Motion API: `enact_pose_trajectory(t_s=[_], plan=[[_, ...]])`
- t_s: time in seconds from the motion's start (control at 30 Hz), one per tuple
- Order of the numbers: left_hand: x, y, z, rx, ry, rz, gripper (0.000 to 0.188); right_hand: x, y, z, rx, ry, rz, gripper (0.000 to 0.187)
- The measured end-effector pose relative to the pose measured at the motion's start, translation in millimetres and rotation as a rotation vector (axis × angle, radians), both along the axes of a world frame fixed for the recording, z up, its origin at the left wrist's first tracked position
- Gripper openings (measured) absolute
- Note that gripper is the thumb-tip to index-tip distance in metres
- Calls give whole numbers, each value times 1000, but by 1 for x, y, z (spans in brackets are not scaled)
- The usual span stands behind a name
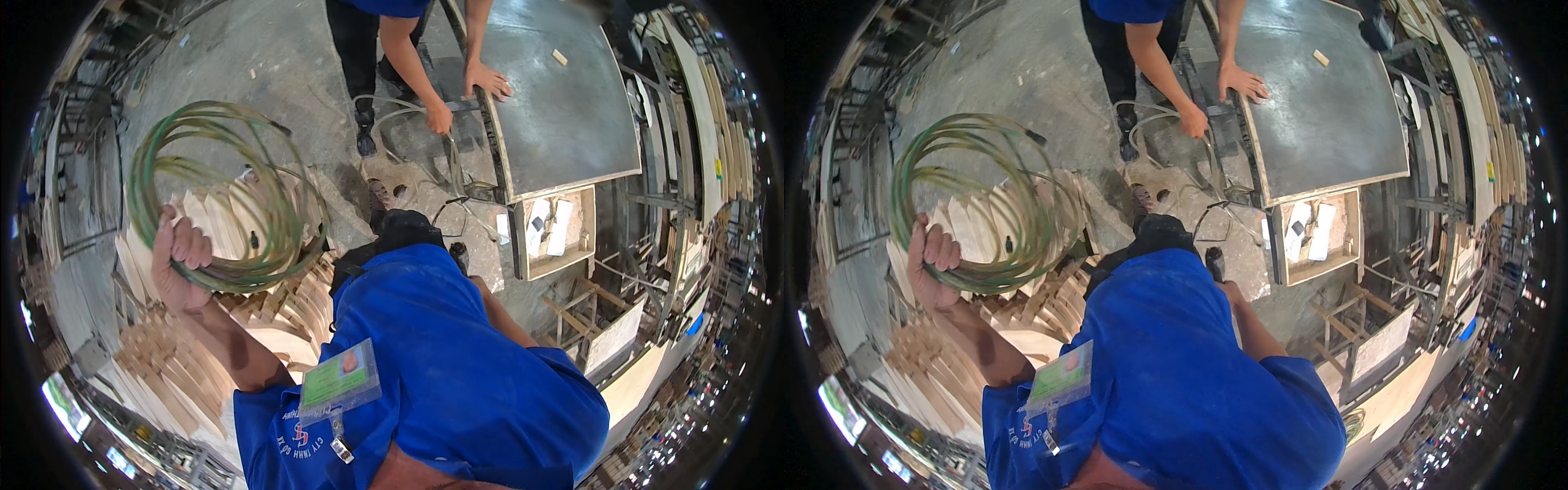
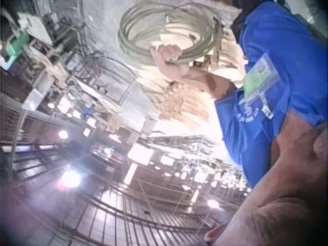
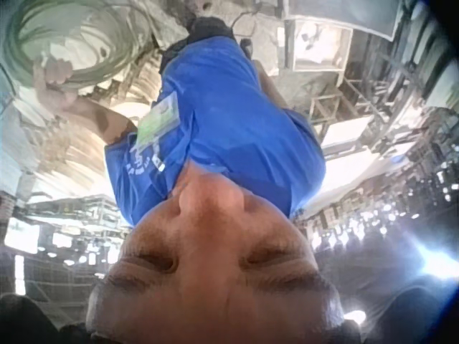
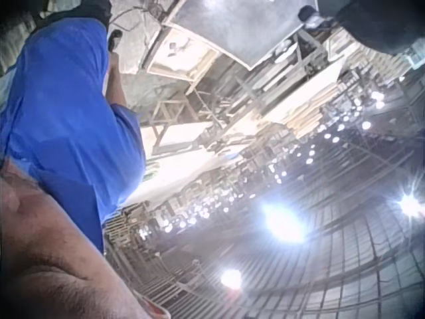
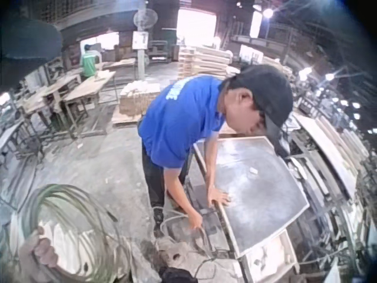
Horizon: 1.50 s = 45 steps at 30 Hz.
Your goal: The person coils a green hose, places it on a table, then picks up a nail gun and a box of nails. They walk through the workshop carrying the items and place them on a workbench.
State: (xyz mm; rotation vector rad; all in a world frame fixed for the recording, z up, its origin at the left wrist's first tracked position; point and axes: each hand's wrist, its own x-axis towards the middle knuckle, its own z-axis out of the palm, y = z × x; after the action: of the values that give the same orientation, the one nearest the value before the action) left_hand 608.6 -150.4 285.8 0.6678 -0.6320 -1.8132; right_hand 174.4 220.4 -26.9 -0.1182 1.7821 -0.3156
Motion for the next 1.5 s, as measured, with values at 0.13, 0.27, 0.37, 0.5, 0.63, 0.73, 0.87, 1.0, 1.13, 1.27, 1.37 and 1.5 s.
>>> enact_pose_trajectory(t_s=[0.13, 0.27, 0.37, 0.5, 0.63, 0.73, 0.87, 1.0, 1.13, 1.27, 1.37, 1.5], plan=[[4, -51, 5, -33, -37, 3, 21, -2, -60, 10, 42, 129, 176, 59], [16, -96, 5, -29, -21, -44, 22, 3, -102, 12, -15, 323, 428, 62], [19, -124, 1, -23, -49, -28, 22, 4, -119, 9, -4, 305, 446, 65], [32, -164, -12, 4, -51, -20, 22, 0, -132, -5, 80, 209, 359, 66], [41, -214, -25, 10, -44, -48, 21, 11, -154, -2, 148, -17, -51, 63], [58, -255, -40, 45, -37, -35, 18, 20, -174, -4, 163, -112, -265, 57], [92, -320, -61, 90, -78, -10, 17, 39, -229, 6, 74, -120, -321, 48], [131, -377, -71, 153, -122, 42, 17, 56, -308, 8, -134, 33, 70, 49], [153, -431, -70, 144, -123, 71, 16, 63, -414, 14, -189, 225, 878, 53], [177, -449, -64, 132, -121, 138, 17, 66, -502, 8, -263, 196, 858, 52], [208, -445, -63, 94, -63, 184, 18, 78, -564, 11, -274, 36, 493, 51], [241, -448, -56, 209, -90, 421, 14, 108, -653, 28, -343, 27, 460, 50]])
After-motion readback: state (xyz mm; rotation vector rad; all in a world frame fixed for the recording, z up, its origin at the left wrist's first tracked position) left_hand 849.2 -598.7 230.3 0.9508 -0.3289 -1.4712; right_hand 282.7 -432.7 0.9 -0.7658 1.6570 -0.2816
